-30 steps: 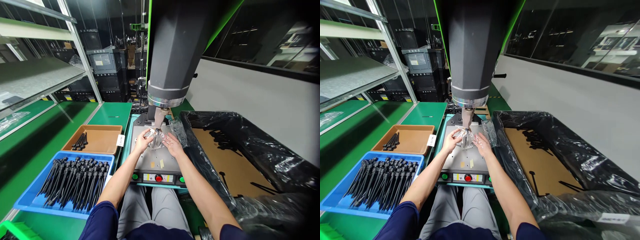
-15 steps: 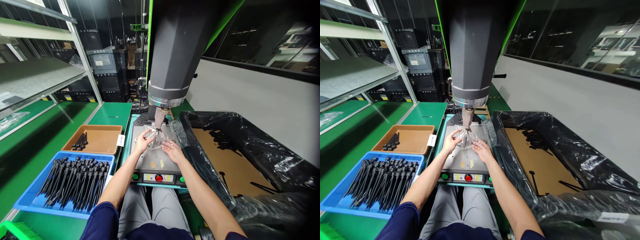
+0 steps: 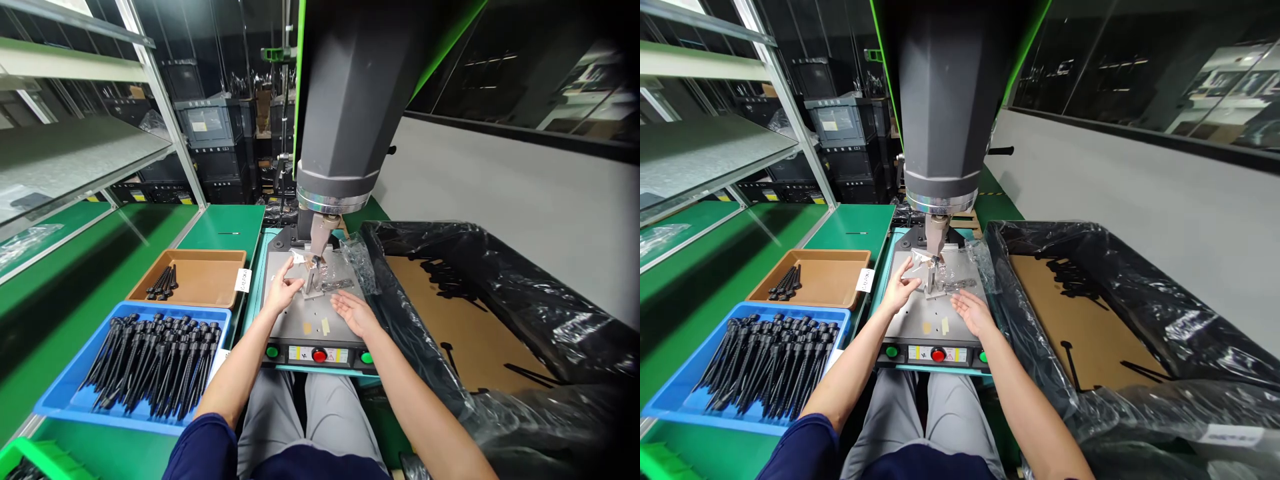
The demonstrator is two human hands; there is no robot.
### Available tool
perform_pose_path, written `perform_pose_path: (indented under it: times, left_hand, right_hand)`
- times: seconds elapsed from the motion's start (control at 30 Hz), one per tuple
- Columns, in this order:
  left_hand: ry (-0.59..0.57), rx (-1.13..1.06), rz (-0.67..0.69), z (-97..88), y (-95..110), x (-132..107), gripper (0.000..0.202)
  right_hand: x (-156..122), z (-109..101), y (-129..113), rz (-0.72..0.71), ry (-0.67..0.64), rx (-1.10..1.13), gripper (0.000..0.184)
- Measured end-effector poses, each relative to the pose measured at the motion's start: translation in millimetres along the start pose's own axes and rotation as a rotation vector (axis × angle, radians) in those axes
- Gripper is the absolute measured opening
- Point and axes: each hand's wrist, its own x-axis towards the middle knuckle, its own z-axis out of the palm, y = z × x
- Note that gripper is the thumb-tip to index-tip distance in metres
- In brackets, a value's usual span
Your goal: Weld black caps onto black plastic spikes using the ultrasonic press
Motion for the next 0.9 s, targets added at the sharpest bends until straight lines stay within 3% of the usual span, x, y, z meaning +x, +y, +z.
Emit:
perform_pose_path:
  times: [0.17, 0.33, 0.43, 0.5, 0.63, 0.9]
  left_hand:
    - [0.185, 0.023, -0.021, -12.9, -10.0, -41.3, 0.074]
    - [0.393, 0.264, -0.015, -30.0, -45.3, -104.9, 0.053]
    - [0.45, 0.507, -0.024, -43.3, -67.9, -135.1, 0.055]
    - [0.447, 0.605, -0.065, -51.0, -81.3, -147.5, 0.061]
    - [0.355, 0.632, -0.095, -61.4, -101.9, -159.3, 0.068]
    - [0.229, 0.626, -0.004, -80.6, -118.4, -165.1, 0.065]
  right_hand:
    - [-35.9, -27.7, 7.3, -0.065, 0.075, -0.108, 0.034]
    - [-73.6, -69.5, 11.0, -0.383, 0.327, -0.522, 0.046]
    - [-90.3, -94.5, 18.1, -0.579, 0.49, -0.869, 0.048]
    - [-97.5, -107.9, 28.3, -0.626, 0.502, -1.023, 0.054]
    - [-100.2, -125.7, 55.2, -0.559, 0.398, -1.173, 0.072]
    - [-94.1, -137.7, 72.7, -0.59, 0.371, -1.246, 0.077]
